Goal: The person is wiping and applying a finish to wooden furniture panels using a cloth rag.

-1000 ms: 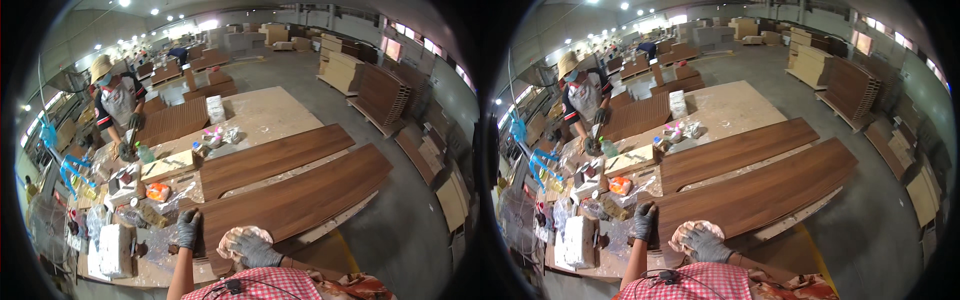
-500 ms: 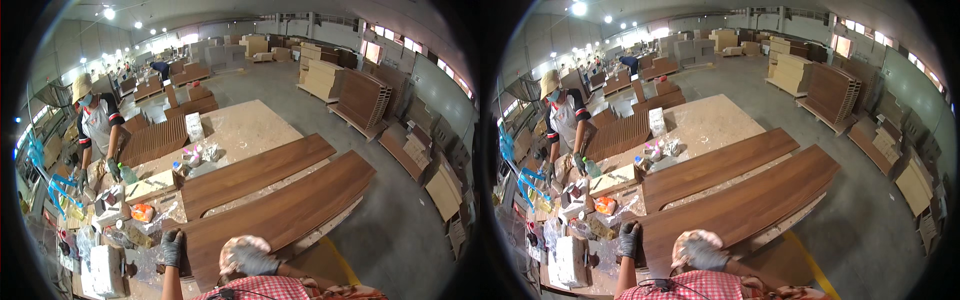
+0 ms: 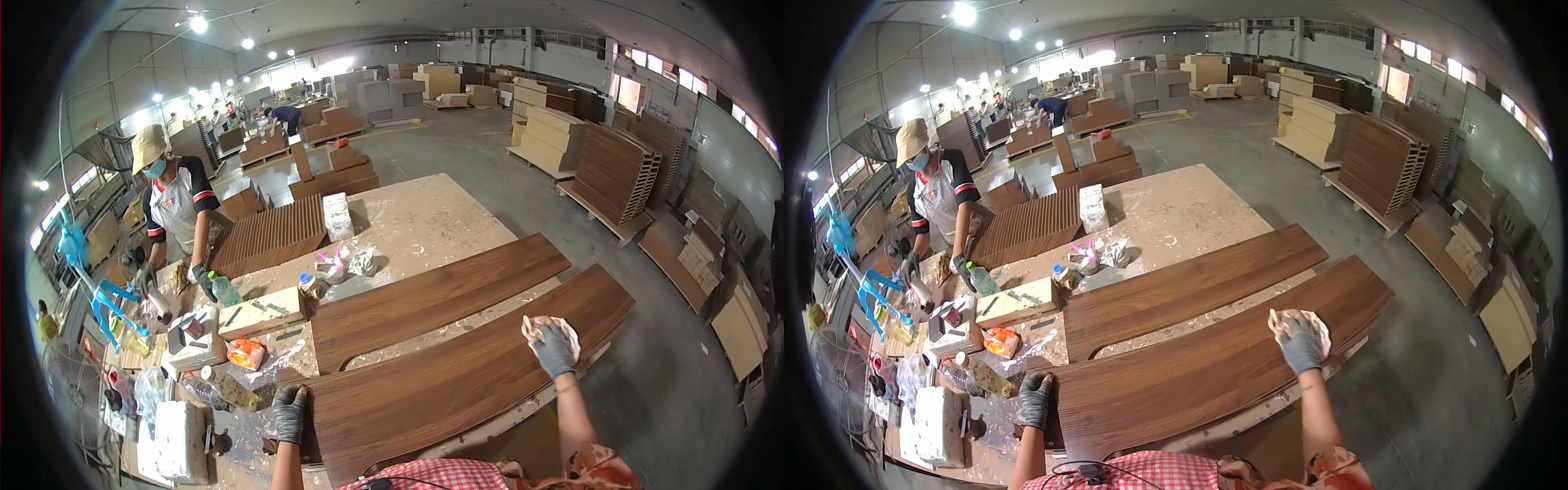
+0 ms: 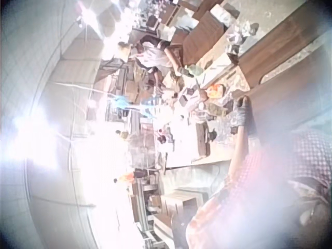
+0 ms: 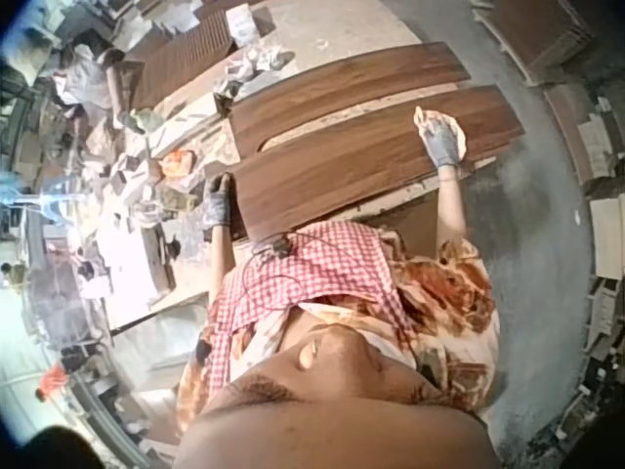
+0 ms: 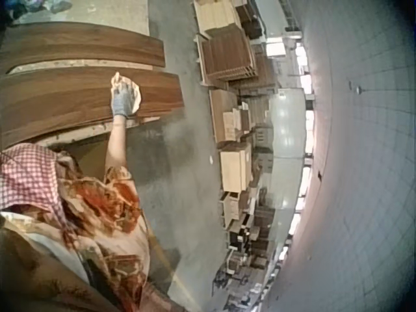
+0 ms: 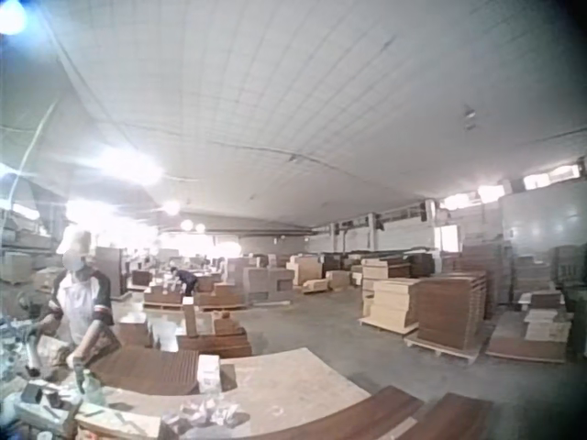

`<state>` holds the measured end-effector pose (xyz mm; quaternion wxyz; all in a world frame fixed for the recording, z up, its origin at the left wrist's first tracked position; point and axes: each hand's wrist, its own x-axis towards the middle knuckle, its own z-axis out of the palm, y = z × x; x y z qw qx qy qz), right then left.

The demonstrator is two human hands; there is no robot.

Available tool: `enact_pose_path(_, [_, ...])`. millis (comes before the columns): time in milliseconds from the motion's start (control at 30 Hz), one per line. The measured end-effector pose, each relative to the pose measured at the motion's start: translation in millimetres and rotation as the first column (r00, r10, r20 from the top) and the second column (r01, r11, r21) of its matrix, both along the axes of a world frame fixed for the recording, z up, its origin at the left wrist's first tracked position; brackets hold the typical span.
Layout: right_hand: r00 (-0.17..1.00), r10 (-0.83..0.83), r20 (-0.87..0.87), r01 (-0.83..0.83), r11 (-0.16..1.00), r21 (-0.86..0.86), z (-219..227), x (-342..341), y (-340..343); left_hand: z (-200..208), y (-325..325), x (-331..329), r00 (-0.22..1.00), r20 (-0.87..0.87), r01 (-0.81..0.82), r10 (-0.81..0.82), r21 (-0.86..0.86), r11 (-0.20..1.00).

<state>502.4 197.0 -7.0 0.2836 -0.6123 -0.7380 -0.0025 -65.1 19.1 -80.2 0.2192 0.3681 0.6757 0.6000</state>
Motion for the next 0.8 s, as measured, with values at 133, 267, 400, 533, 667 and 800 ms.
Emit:
enact_pose_path(133, [0.925, 0.223, -0.307, -0.264, 0.959, -0.1, 2, -116, 8, 5, -5, -9, 0.998, -0.046, -0.049, 0.047, -0.032, 0.998])
enact_pose_path(267, [0.894, 0.435, 0.105, -0.424, 0.899, -0.114, -1, -214, -37, 5, -8, -11, 0.998, -0.008, -0.058, 0.057, -0.035, 0.998])
enact_pose_path(400, [0.868, 0.496, 0.025, -0.49, 0.863, -0.121, -16, -192, -16, 1, -1, -8, 0.999, 0.053, -0.009, 0.009, 0.006, 1.0])
enact_pose_path(533, [0.863, 0.483, 0.149, -0.49, 0.872, 0.009, -14, -175, 1, -12, -3, -24, 0.998, -0.054, -0.039, 0.038, -0.021, 0.999])
enact_pose_path(667, [0.843, 0.529, -0.1, -0.528, 0.849, 0.036, -19, -218, -25, 41, 5, 17, 1.0, -0.003, -0.023, 0.023, -0.077, 0.997])
enact_pose_path(800, [0.794, 0.608, 0.014, -0.603, 0.785, 0.141, -21, -255, -47, -12, -7, -35, 0.999, -0.024, -0.047, 0.047, -0.012, 0.999])
